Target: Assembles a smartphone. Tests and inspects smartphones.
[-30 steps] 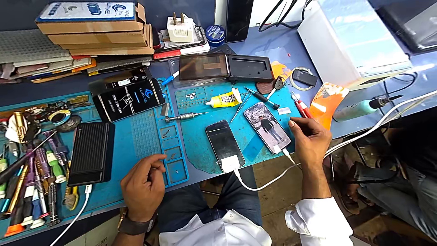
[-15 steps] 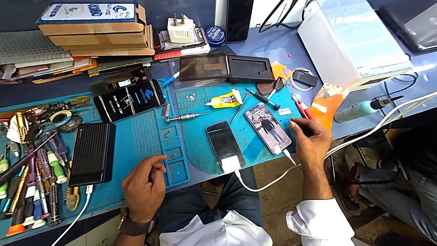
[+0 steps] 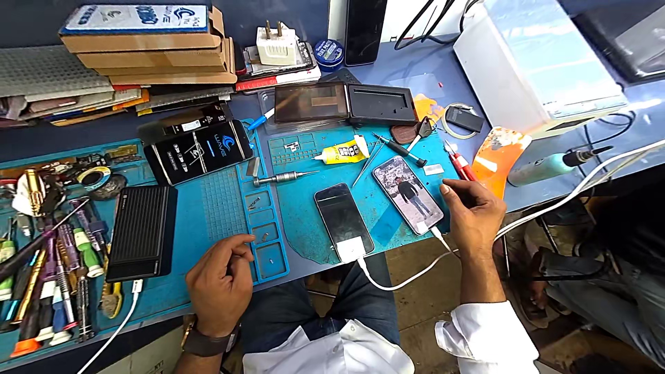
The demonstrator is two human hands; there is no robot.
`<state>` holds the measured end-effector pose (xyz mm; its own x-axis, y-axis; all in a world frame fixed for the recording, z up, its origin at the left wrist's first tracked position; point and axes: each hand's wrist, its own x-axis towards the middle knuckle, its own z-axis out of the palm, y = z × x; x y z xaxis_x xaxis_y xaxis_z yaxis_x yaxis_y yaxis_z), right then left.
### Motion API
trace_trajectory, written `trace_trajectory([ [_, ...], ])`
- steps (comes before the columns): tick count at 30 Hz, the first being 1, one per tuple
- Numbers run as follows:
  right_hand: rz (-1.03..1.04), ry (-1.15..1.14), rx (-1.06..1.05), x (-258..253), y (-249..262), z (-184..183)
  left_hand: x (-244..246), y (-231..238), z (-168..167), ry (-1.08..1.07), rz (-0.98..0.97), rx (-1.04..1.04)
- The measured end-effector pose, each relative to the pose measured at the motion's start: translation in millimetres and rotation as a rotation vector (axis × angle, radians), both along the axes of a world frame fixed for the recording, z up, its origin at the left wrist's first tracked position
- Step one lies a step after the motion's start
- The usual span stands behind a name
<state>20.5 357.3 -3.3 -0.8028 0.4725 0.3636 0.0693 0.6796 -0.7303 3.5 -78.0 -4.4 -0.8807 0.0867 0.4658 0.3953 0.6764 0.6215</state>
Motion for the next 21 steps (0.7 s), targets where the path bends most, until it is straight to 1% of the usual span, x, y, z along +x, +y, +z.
trace_trajectory([
  [11, 0.004, -0.008, -0.015, 0, 1, 0, -1, -1, -1, 0.010, -0.001, 0.009],
  [16, 0.029, 0.001, -0.025, 6, -1, 9, 0, -1, -1, 0.017, -0.003, 0.027],
  [19, 0.001, 0.110, 0.081, 20, -23, 22, 0, -1, -1, 0.033, -0.008, 0.029],
  [21, 0.047, 0.128, 0.075, 32, -55, 32, 0, -1, -1, 0.041, -0.006, 0.037],
])
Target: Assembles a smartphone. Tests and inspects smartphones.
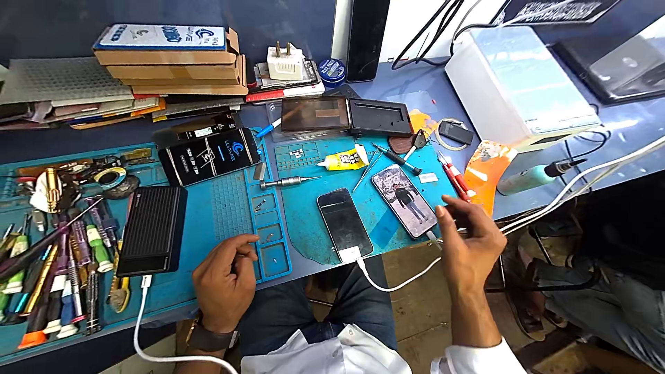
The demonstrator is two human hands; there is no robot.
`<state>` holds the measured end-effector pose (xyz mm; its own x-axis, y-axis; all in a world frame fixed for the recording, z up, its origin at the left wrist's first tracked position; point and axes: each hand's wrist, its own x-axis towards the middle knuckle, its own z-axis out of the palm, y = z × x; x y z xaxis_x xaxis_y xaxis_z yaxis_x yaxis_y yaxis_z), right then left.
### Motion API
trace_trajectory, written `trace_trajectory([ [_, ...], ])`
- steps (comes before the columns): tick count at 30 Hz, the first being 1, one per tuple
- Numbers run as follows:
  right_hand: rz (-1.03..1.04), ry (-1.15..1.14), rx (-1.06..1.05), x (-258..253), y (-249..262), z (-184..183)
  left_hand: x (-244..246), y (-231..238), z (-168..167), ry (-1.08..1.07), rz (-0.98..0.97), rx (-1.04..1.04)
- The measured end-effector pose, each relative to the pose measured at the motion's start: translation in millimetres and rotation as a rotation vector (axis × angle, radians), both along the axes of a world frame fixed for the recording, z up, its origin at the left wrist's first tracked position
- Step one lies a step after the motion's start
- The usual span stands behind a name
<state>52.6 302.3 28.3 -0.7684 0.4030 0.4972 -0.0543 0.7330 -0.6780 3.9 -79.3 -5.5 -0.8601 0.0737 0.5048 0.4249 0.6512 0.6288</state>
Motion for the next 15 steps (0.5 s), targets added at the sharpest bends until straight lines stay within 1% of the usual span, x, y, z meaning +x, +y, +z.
trace_trajectory([
  [2, 0.091, -0.070, -0.043, 13, -37, 3, 0, 0, 0, 0.003, -0.004, 0.008],
  [4, 0.151, -0.150, -0.054, 23, -68, -2, 0, 0, -1, -0.002, -0.007, 0.010],
  [7, 0.138, -0.225, 0.005, 31, -102, -11, 0, -1, -1, -0.002, -0.004, 0.011],
  [11, 0.079, -0.288, 0.149, 29, -122, -17, 0, -1, -1, -0.002, -0.010, 0.028],
  [15, 0.024, -0.301, 0.230, 21, -129, -16, 1, -2, -2, -0.002, -0.017, 0.038],
])
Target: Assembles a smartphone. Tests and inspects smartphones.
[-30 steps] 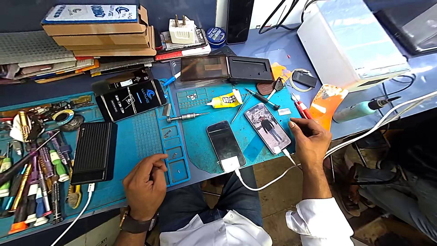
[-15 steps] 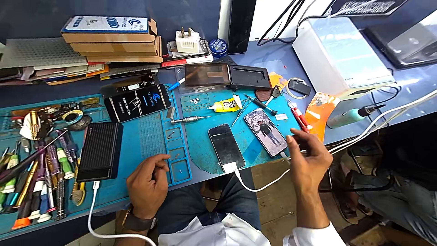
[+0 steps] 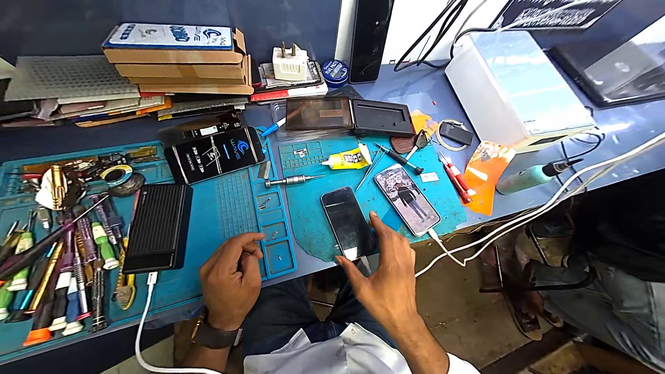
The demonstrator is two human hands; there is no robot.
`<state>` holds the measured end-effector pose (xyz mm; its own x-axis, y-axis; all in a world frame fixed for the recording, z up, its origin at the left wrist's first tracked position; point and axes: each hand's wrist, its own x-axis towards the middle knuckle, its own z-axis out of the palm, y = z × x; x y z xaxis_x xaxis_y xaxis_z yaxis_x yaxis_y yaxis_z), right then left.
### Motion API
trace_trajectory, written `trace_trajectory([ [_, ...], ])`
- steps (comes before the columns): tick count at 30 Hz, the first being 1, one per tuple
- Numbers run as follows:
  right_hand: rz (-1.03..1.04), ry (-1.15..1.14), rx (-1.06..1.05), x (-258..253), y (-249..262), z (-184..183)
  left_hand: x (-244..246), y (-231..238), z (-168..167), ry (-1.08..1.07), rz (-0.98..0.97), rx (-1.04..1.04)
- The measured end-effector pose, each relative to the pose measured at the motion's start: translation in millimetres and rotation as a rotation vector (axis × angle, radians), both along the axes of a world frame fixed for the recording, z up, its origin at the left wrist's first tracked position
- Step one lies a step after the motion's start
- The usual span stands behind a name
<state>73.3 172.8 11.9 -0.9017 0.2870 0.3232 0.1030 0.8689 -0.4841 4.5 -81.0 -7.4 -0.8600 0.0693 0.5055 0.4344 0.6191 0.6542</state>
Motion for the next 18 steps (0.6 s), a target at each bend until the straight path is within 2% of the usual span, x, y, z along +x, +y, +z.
trace_trajectory([
  [10, -0.028, -0.001, 0.076, -4.4, -5.8, -2.2, 0.3, -0.9, -0.6, 0.017, -0.018, 0.020],
  [15, -0.020, 0.008, 0.074, -4.8, -6.3, -1.0, 2.8, -3.8, -0.1, 0.146, -0.026, 0.143],
  [18, -0.017, 0.012, 0.065, -5.8, -5.9, -0.4, 4.3, -3.5, 2.4, 0.204, -0.002, 0.136],
])
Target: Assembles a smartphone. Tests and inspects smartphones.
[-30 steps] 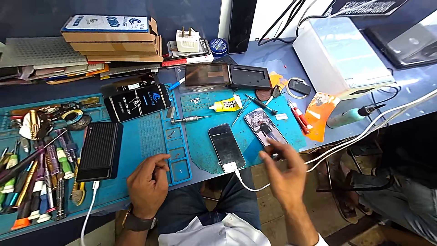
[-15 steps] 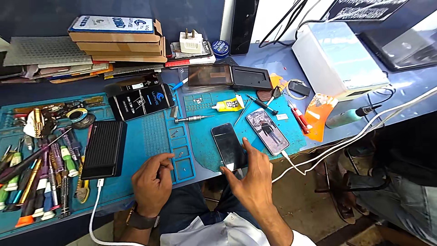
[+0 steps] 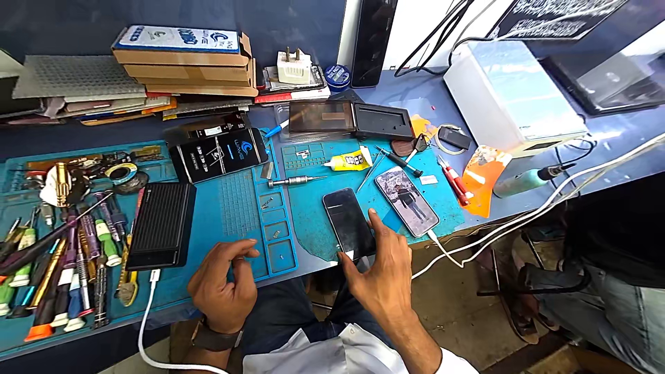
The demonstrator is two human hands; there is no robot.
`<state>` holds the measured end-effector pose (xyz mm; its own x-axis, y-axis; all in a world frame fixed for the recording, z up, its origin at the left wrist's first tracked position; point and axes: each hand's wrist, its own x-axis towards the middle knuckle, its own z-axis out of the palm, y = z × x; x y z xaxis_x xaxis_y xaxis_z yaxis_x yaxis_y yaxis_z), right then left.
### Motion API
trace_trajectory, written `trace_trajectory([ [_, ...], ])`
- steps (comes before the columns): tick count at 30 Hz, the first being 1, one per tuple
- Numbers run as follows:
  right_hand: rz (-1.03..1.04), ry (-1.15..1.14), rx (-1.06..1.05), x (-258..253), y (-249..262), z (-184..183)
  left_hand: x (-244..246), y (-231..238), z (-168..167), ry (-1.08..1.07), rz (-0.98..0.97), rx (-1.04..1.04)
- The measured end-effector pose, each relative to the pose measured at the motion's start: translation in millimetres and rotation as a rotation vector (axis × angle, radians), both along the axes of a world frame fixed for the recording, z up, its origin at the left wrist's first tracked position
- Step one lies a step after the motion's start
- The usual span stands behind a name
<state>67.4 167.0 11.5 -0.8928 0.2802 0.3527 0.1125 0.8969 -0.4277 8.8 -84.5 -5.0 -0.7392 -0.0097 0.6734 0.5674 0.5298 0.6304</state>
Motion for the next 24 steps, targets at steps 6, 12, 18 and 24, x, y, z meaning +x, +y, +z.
trace_trajectory([
  [6, 0.008, 0.010, -0.009, -2, 4, 2, 16, 21, 24, -0.175, -0.048, -0.075],
  [12, -0.019, -0.033, -0.184, 2, 5, 13, 40, 72, 38, -0.806, -0.548, 0.543],
  [18, -0.043, -0.135, -0.409, 12, 7, 27, 38, 108, 40, -1.169, -0.693, 0.961],
  [24, 0.033, 0.023, -0.264, 36, -3, 22, 46, 134, 38, -1.139, -0.649, 1.115],
])
